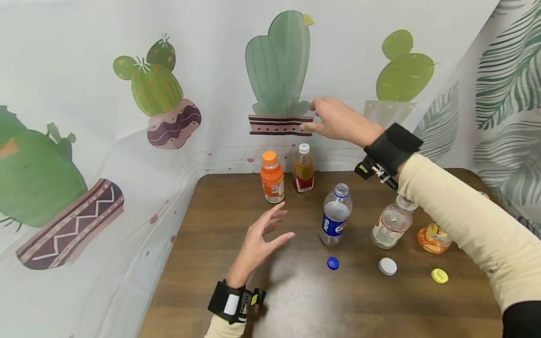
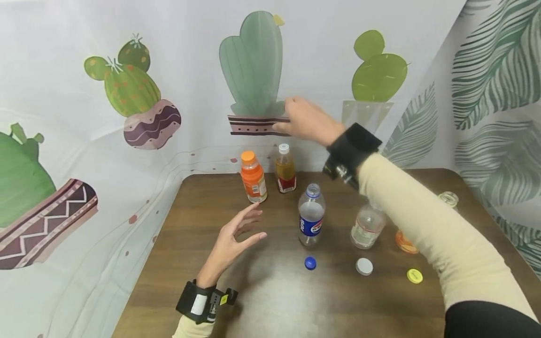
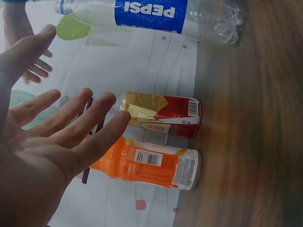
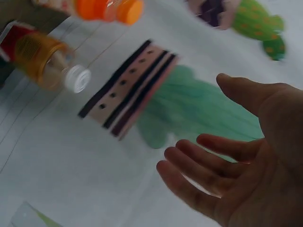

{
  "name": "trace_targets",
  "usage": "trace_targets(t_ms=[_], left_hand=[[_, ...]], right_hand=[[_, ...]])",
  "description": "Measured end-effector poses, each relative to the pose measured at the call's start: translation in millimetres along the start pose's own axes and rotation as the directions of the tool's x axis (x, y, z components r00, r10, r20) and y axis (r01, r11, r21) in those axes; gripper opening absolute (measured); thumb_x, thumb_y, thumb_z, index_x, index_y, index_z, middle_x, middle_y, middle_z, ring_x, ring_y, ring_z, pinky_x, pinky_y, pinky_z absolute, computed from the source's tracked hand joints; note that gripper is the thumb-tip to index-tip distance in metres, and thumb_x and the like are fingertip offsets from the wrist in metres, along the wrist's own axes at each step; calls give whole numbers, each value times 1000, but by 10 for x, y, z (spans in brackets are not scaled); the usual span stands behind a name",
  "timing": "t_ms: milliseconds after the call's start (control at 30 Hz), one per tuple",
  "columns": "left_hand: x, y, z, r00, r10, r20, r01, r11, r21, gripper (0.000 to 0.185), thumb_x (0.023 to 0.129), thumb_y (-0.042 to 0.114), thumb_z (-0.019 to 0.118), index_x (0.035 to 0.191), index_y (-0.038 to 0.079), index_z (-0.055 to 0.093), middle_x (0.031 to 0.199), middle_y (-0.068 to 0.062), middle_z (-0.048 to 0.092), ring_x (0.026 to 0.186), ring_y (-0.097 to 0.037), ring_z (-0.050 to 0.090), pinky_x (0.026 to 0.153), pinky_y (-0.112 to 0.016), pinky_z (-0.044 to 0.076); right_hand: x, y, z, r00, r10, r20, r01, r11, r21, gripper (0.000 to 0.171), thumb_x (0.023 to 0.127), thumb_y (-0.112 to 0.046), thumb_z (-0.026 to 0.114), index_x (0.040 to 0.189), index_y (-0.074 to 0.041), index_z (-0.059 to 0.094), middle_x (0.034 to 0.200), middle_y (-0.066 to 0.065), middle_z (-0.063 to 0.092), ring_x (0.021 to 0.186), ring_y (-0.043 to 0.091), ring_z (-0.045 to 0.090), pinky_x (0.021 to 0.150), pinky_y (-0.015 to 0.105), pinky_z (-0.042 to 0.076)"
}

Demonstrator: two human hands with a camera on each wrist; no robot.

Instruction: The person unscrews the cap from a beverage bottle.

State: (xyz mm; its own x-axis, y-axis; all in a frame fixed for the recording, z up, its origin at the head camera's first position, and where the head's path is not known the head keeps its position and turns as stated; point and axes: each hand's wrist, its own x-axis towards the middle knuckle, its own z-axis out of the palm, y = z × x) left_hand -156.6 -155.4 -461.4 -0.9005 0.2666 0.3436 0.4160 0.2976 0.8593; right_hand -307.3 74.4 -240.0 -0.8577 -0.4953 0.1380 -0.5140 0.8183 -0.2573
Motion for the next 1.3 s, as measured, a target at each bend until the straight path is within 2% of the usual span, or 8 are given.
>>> trace_targets(t_ms=[133,233,433,733,900,967,1133,1300], left_hand=[[-12,-22,23,1000,23,-7,-23,1000,-4,70,87,22,77,149,24,43,137,-9,59,126,-24,58,100,-46,52],[-45,-49,43,999,35,-18,-35,999,-7,71,87,21,77,149,22,43,136,-9,60,125,-25,59,99,-47,53],[-98,-84,43,998,36,-48,-37,999,-16,71,87,20,77,150,21,43,136,-11,59,125,-25,58,98,-49,53],[-51,-94,-2,997,25,-72,-26,1000,-15,69,87,19,77,148,25,44,135,-4,60,124,-27,59,98,-51,53],[-46,-131,-9,997,13,-71,-14,1000,-25,67,87,17,76,147,22,46,135,-9,61,124,-31,59,97,-53,52],[-60,-148,-14,998,-4,-65,3,1000,-24,67,88,19,76,147,25,46,135,-11,60,124,-32,59,98,-53,52],[-90,-75,-34,997,-42,-68,40,999,-17,68,87,9,76,148,15,45,134,-19,60,123,-38,59,97,-57,51],[-112,-241,-49,996,-27,-83,27,1000,-1,69,86,9,77,147,17,46,133,-13,61,121,-32,61,95,-54,53]], right_hand=[[250,140,169,993,22,114,-10,994,-110,58,97,-37,62,130,9,51,124,27,60,109,38,59,94,48,50],[402,239,372,970,56,236,-18,987,-161,61,96,-39,63,136,5,48,128,25,60,115,37,59,99,48,50],[581,357,665,923,76,377,-33,992,-120,64,95,-35,67,141,3,45,140,26,53,123,38,55,102,50,49],[673,446,710,931,15,366,48,986,-162,41,96,-22,66,126,3,57,122,24,62,102,32,62,82,41,55],[708,466,764,936,-19,351,82,983,-165,39,94,-22,68,123,4,60,121,24,63,105,34,63,87,44,55],[716,482,800,937,-23,349,80,985,-151,38,94,-20,67,123,4,60,121,24,64,106,34,63,90,45,54],[723,517,840,938,-30,345,59,996,-74,34,96,-17,64,122,4,60,119,24,63,100,32,62,86,44,55],[731,499,725,953,-84,292,79,996,28,37,96,-16,62,124,8,57,121,27,61,99,33,59,84,46,52]])
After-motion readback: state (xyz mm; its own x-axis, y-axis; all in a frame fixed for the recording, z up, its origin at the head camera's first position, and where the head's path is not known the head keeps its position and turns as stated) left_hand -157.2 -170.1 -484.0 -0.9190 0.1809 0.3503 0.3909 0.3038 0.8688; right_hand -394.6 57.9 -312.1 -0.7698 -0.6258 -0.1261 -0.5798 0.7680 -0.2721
